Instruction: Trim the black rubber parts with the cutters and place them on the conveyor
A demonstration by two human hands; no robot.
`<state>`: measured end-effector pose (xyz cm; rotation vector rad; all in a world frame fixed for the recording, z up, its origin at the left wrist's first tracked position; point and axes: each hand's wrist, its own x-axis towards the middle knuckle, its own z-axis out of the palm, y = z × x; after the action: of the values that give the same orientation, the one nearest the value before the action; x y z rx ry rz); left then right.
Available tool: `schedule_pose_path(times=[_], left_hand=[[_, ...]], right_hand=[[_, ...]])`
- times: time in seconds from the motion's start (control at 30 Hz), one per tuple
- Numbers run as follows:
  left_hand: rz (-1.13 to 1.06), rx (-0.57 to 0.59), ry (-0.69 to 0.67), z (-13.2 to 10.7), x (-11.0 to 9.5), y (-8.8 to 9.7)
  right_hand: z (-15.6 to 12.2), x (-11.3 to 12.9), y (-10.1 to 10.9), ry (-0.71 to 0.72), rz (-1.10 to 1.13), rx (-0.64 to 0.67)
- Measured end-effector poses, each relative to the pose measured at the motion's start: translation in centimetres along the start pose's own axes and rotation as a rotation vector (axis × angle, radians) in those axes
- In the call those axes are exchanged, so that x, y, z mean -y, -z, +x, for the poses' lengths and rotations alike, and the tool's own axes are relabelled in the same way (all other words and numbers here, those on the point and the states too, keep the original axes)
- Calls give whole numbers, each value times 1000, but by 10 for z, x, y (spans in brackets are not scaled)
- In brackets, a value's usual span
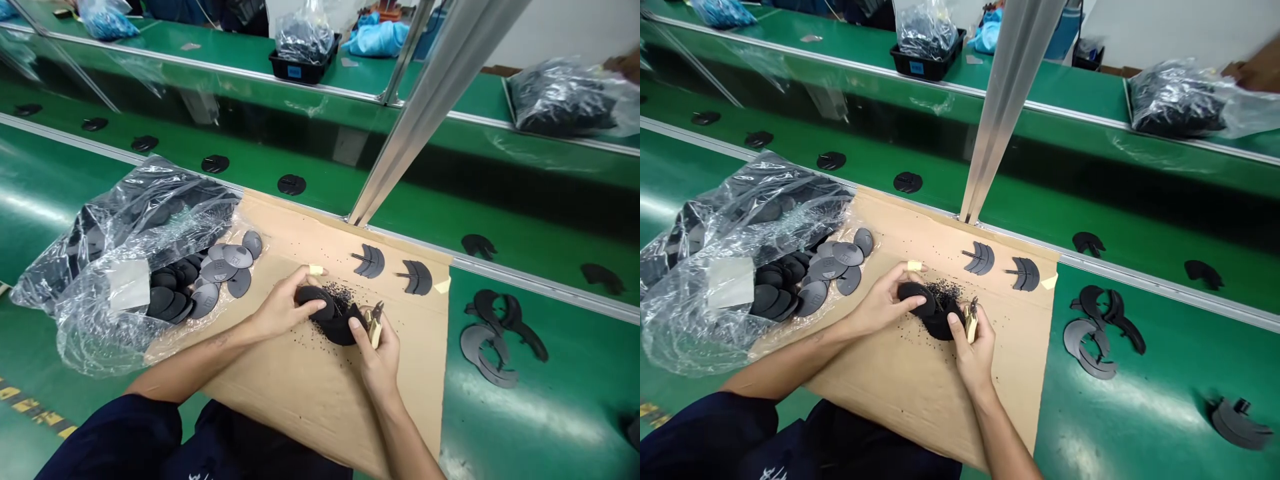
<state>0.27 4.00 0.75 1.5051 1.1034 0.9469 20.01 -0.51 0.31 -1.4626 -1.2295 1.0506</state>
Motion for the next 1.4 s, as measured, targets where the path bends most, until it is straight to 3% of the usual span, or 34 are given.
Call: schedule_pose_path(times=[0.13, 0.3, 0.4, 0.77, 0.93, 1.13, 1.4], left_hand=[[-50, 64, 6, -2, 1, -1], [201, 170, -196, -5, 0, -5], [299, 205, -220, -7, 3, -7], [547, 237, -370, -8, 5, -9], [531, 196, -406, -8, 7, -11], [394, 102, -318, -10, 6, -15], [282, 244, -262, -3, 2, -8]], right_hand=[[-1, 0, -1, -16, 14, 38], [-2, 2, -1, -36, 41, 131], [-2, 2, -1, -36, 27, 143], [-1, 3, -3, -29, 22, 151], [-1, 2, -4, -34, 34, 142], [-3, 2, -3, 4, 19, 116], [-1, 2, -1, 144, -45, 143]])
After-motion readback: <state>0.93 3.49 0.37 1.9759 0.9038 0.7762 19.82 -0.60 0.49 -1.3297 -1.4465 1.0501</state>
